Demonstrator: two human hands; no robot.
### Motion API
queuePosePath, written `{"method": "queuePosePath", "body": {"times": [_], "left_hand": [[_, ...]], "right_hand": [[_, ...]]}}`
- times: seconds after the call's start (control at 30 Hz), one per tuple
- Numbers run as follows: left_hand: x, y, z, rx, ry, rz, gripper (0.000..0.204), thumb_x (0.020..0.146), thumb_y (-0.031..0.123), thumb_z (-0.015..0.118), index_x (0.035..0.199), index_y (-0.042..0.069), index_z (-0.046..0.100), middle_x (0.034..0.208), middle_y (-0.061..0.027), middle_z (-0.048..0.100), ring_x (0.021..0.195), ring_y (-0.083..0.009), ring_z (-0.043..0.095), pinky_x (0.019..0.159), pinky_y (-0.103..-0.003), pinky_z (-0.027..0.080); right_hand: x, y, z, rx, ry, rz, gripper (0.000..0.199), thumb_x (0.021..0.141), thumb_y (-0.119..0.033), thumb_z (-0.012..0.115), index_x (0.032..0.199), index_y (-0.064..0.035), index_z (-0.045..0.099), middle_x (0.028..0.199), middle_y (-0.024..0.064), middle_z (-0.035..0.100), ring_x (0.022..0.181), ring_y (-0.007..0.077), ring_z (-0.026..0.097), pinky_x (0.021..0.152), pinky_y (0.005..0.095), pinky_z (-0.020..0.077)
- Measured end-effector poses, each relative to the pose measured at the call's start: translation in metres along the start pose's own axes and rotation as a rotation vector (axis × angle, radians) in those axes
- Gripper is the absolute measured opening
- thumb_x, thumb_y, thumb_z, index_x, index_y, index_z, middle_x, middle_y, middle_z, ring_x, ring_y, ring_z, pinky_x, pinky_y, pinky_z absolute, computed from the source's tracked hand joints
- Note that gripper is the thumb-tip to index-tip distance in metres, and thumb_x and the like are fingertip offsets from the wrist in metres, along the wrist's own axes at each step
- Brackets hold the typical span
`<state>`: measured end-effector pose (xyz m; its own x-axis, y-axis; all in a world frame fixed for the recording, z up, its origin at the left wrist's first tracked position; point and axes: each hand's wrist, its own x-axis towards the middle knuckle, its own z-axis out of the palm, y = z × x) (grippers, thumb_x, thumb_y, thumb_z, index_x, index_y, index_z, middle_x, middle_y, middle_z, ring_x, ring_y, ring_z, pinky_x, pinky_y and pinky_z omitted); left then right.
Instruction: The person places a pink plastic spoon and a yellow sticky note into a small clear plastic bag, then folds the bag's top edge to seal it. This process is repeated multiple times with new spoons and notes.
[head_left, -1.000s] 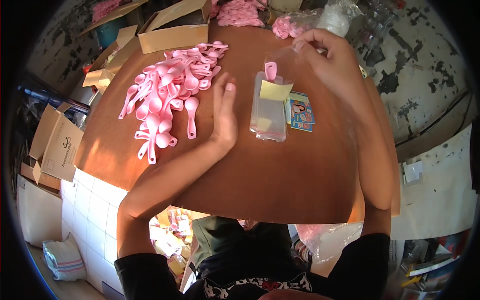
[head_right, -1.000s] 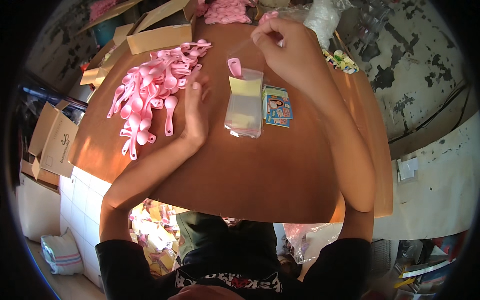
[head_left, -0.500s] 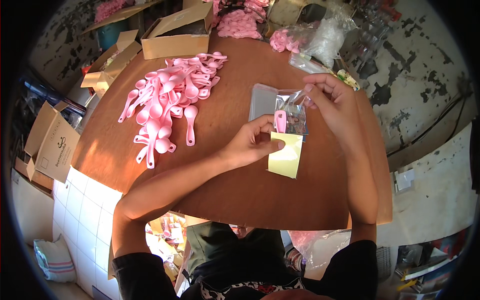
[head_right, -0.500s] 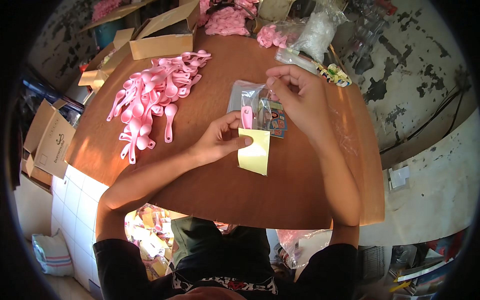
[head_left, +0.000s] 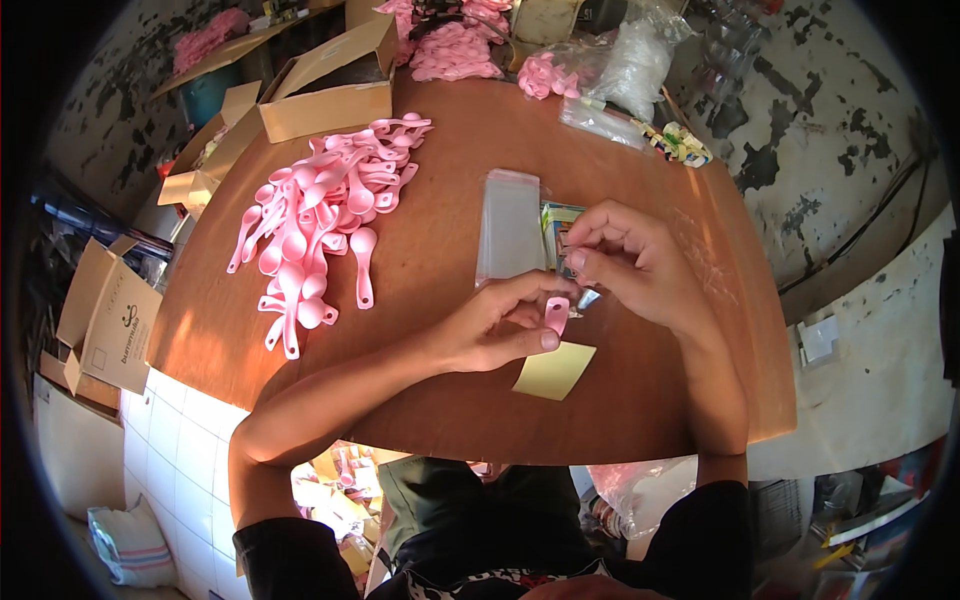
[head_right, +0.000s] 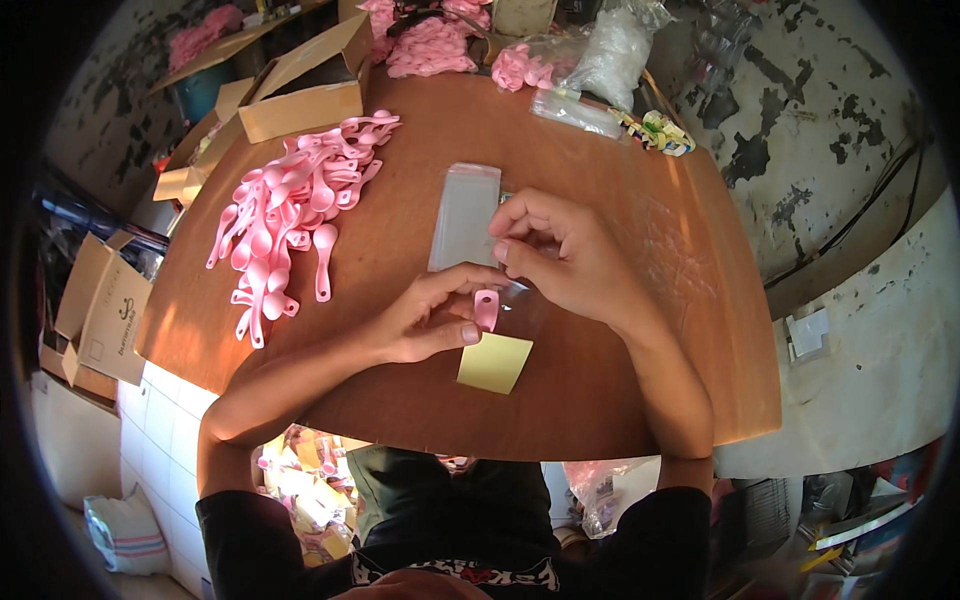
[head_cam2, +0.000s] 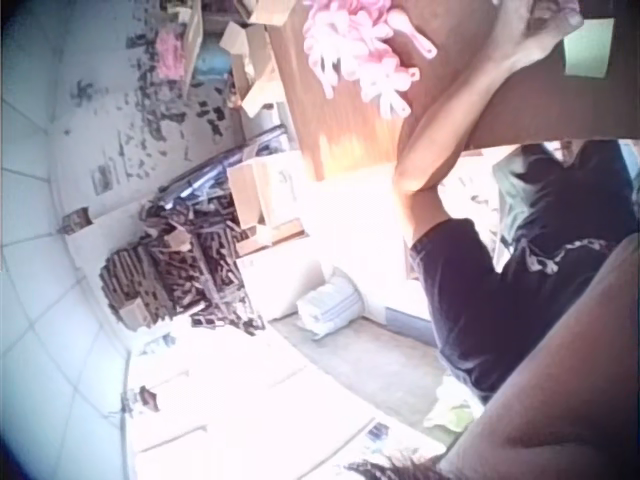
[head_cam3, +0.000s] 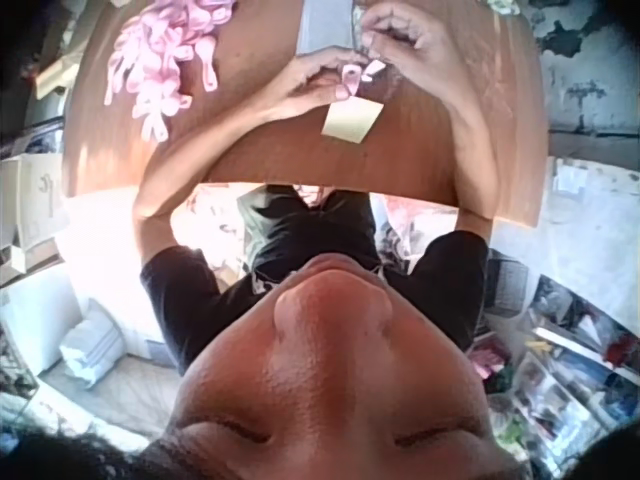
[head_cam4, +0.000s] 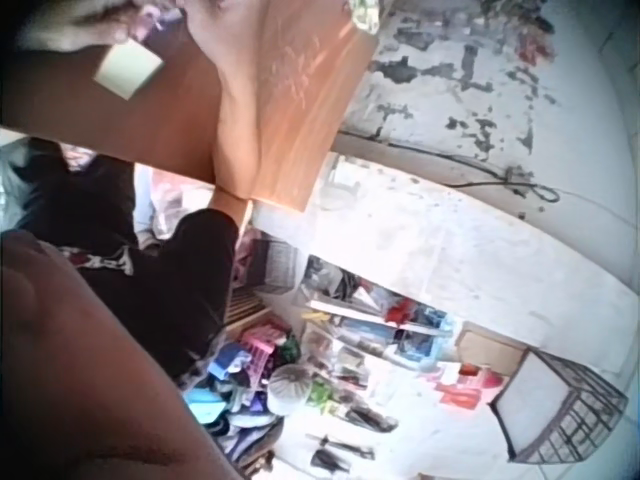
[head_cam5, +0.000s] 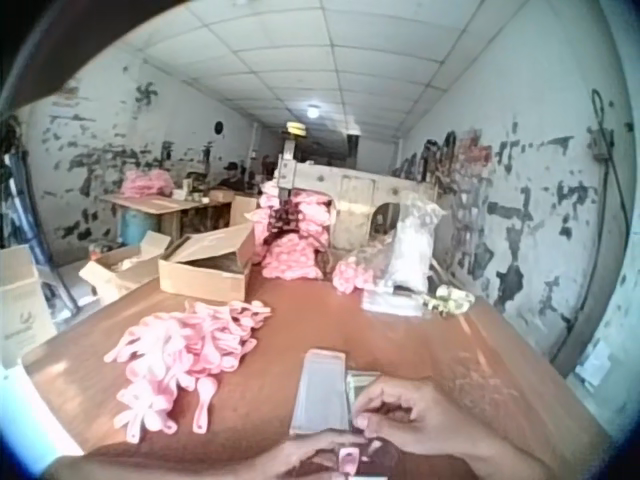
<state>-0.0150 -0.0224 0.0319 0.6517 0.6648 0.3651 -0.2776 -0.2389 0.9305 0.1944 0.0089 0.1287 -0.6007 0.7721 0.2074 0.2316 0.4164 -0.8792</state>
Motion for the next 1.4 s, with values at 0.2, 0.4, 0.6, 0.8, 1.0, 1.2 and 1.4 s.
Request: {"method": "queuePosePath", "body": {"times": [0.2, 0.4, 0.6, 0.8, 1.0, 1.2, 1.4], "left_hand": [[0.003, 0.0, 0.006, 0.188, 0.288, 0.029, 0.028, 0.1, 0.006, 0.057, 0.126, -0.004, 0.056, 0.1, -0.0068, 0.067, 0.087, -0.0078, 0.059, 0.076, -0.025, 0.05], [0.001, 0.006, 0.008, 0.271, 0.35, 0.088, 0.03, 0.096, 0.007, 0.062, 0.125, -0.002, 0.06, 0.073, -0.0045, 0.07, 0.064, -0.0021, 0.057, 0.056, -0.022, 0.044], [0.0, 0.016, 0.015, 0.462, 0.328, 0.123, 0.037, 0.092, 0.003, 0.063, 0.129, -0.003, 0.059, 0.062, -0.0042, 0.064, 0.054, -0.0022, 0.054, 0.047, -0.021, 0.038], [0.001, 0.019, 0.017, 0.575, 0.296, 0.126, 0.038, 0.091, 0.0, 0.062, 0.128, -0.007, 0.057, 0.066, -0.0083, 0.066, 0.06, -0.0069, 0.064, 0.048, -0.023, 0.05], [-0.002, 0.013, 0.016, 0.604, 0.252, 0.167, 0.038, 0.091, 0.0, 0.062, 0.128, -0.006, 0.057, 0.067, -0.0084, 0.066, 0.061, -0.0062, 0.063, 0.049, -0.023, 0.05], [-0.008, 0.004, 0.008, 0.369, 0.344, 0.304, 0.04, 0.095, 0.002, 0.061, 0.134, -0.002, 0.054, 0.064, -0.0012, 0.061, 0.056, -0.0018, 0.046, 0.05, -0.02, 0.035], [-0.005, 0.007, 0.008, 0.221, 0.457, 0.287, 0.043, 0.098, 0.004, 0.06, 0.138, -0.005, 0.047, 0.074, -0.0028, 0.065, 0.067, -0.0034, 0.055, 0.065, -0.019, 0.043]], "right_hand": [[0.0, -0.005, 0.011, -0.168, 0.21, -0.226, 0.012, 0.087, 0.0, 0.067, 0.098, -0.0017, 0.063, 0.088, 0.0056, 0.067, 0.077, 0.0119, 0.065, 0.069, 0.026, 0.0505], [-0.01, -0.028, 0.007, -0.676, 0.173, -0.468, 0.011, 0.073, -0.002, 0.076, 0.081, -0.0026, 0.069, 0.092, 0.008, 0.065, 0.085, 0.0232, 0.063, 0.075, 0.0327, 0.0506], [-0.013, -0.021, 0.011, -0.898, 0.268, -0.558, 0.011, 0.074, -0.017, 0.076, 0.073, -0.0082, 0.069, 0.079, 0.0008, 0.058, 0.076, 0.0208, 0.056, 0.066, 0.0337, 0.0482], [-0.015, -0.019, 0.014, -1.173, 0.187, -0.574, 0.014, 0.068, -0.015, 0.075, 0.065, -0.0082, 0.063, 0.077, 0.0011, 0.057, 0.076, 0.0191, 0.057, 0.064, 0.0343, 0.0488], [-0.011, -0.009, 0.014, -0.761, 0.221, -0.438, 0.011, 0.065, -0.004, 0.071, 0.065, -0.0037, 0.06, 0.074, 0.0053, 0.059, 0.075, 0.018, 0.061, 0.06, 0.0329, 0.0497], [-0.007, -0.013, -0.004, 0.042, 0.374, -0.257, 0.008, 0.078, -0.005, 0.068, 0.074, -0.0022, 0.062, 0.075, 0.0033, 0.06, 0.074, 0.0153, 0.062, 0.072, 0.0276, 0.0499], [-0.019, 0.03, -0.139, 0.717, 0.084, -0.305, 0.01, 0.087, -0.009, 0.054, 0.083, -0.0043, 0.061, 0.091, 0.006, 0.061, 0.086, 0.0184, 0.058, 0.082, 0.0334, 0.0463]]}}
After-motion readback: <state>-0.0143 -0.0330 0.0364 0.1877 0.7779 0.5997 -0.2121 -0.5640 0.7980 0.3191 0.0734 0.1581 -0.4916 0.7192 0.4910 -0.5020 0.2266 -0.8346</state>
